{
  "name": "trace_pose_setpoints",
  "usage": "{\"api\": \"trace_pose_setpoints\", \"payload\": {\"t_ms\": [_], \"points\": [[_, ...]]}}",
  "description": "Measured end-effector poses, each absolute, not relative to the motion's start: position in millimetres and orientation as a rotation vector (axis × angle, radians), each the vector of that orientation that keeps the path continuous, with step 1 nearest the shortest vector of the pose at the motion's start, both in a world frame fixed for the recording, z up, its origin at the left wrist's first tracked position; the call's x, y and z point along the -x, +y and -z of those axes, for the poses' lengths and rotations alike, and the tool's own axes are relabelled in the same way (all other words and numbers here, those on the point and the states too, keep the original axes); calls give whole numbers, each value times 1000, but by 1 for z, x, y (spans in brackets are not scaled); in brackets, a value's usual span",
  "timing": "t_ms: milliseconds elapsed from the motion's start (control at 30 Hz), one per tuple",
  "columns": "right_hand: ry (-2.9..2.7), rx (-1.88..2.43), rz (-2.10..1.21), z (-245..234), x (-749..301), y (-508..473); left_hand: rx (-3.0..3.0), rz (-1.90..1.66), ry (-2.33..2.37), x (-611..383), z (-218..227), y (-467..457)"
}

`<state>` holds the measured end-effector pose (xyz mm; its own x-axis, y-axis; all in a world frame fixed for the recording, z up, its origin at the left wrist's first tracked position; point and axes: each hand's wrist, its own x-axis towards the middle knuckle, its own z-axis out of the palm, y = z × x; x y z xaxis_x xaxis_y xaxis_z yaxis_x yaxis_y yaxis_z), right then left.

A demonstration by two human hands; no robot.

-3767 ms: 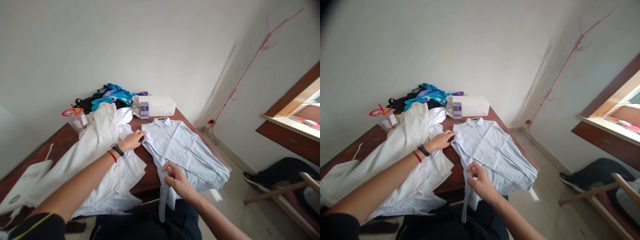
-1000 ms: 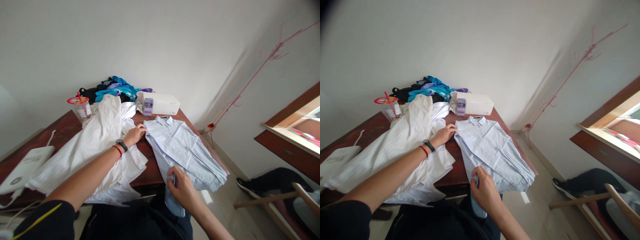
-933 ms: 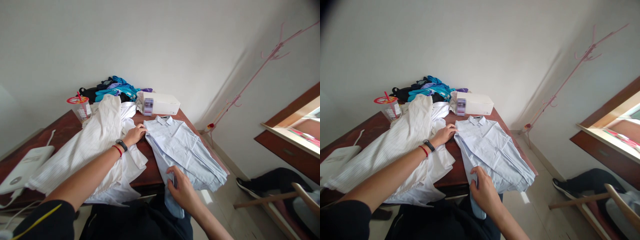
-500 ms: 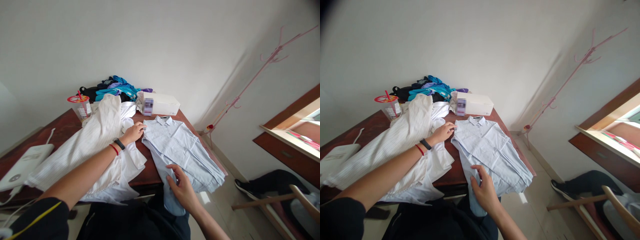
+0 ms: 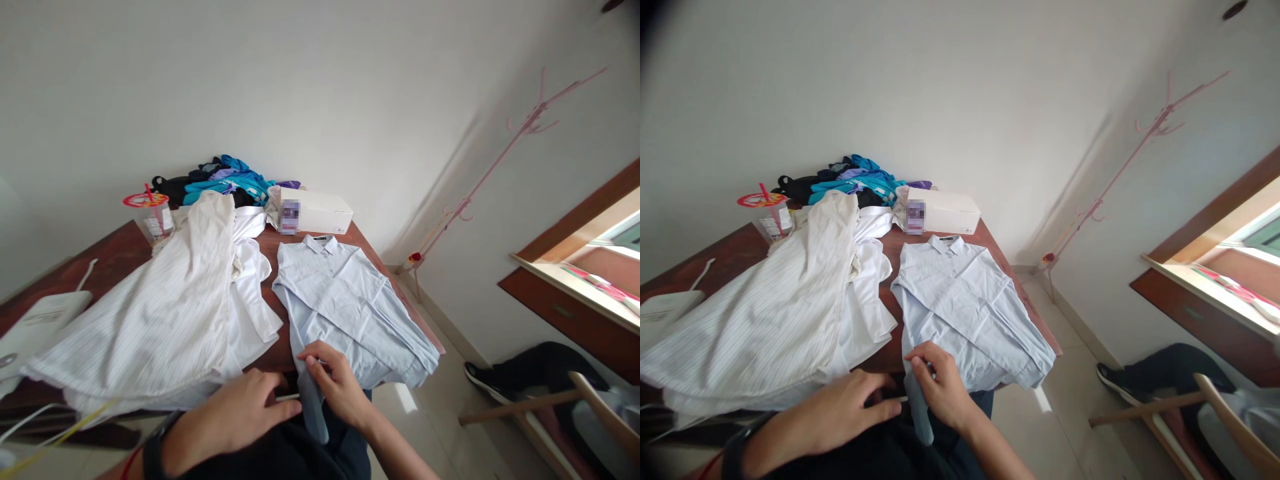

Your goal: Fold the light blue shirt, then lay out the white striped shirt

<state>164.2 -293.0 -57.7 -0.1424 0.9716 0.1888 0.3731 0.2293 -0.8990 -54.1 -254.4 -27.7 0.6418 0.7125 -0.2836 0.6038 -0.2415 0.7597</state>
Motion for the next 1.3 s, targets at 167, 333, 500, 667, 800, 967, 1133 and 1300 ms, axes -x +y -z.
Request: {"api": "trace_pose_setpoints", "payload": {"t_ms": [167, 333, 500, 667, 800, 967, 1133, 1300], "points": [[-1808, 1150, -948, 52, -162, -292, -1577, -293, 741, 34, 96, -277], [-1703, 1201, -894, 51, -171, -282, -1334, -280, 943, 15, 131, -285], [-1663, 1347, -656, 59, -197, -255, -1420, -359, 1127, 23, 138, -296], [-1820, 1399, -615, 74, -207, -241, -1316, -357, 1067, 37, 134, -305], [-1818, 1379, -546, 70, -201, -252, -1400, -350, 1056, 50, 123, -306], [-2041, 1503, -609, 53, -182, -301, -1574, -412, 1076, 57, 105, -289], [-2213, 1578, -747, 49, -169, -331, -1602, -364, 1122, 47, 104, -276], [-2126, 1573, -746, 44, -170, -326, -1680, -283, 1226, 48, 103, -280]]}}
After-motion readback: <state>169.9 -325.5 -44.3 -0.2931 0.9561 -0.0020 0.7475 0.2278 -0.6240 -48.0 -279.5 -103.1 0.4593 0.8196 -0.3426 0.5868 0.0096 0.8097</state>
